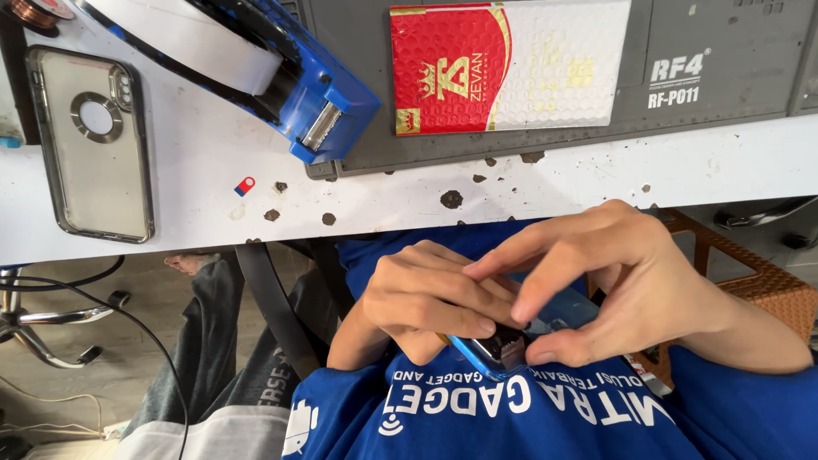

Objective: Reassembling a mobile phone by applying adhesive to the frame and securing the back cover with tape.

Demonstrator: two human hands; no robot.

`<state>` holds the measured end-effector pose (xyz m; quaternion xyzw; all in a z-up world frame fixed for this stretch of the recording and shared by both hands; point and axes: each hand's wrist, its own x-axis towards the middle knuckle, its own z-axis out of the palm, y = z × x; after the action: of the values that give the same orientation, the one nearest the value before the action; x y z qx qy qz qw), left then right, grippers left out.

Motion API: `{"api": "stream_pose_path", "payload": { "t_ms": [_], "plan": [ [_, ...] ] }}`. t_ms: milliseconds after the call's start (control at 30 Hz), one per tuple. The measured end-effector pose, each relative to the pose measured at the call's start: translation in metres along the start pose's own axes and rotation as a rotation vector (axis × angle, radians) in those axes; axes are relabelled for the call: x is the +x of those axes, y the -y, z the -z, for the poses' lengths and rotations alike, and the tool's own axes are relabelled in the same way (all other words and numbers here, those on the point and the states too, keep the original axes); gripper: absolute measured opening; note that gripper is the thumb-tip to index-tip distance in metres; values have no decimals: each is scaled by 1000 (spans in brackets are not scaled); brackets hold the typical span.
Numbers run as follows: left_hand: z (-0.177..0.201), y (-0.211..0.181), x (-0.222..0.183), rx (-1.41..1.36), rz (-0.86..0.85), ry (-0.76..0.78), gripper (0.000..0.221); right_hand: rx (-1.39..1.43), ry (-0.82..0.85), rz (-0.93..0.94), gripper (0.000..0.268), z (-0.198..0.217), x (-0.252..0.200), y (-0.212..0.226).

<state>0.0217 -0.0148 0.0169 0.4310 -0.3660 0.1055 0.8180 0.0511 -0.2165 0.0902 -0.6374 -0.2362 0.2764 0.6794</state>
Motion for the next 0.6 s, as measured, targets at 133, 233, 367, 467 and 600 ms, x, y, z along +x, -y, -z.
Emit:
{"api": "stream_pose_path", "payload": {
  "t_ms": [133,233,367,467,600],
  "plan": [
    [0,-3,0,26,41,-33,10,-33,-28,-10,36,-3,4,-2],
    [3,0,-1,16,22,-14,12,14,-36,-6,35,-5,5,-6],
    [0,0,-3,118,38,-32,5,81,-29,-17,31,-3,9,-5],
    [2,7,-2,89,9,7,23,15,-35,-31,32,0,12,-1],
    [-1,4,14,51,57,7,8,20,-51,-70,36,0,16,9]
  ]
}}
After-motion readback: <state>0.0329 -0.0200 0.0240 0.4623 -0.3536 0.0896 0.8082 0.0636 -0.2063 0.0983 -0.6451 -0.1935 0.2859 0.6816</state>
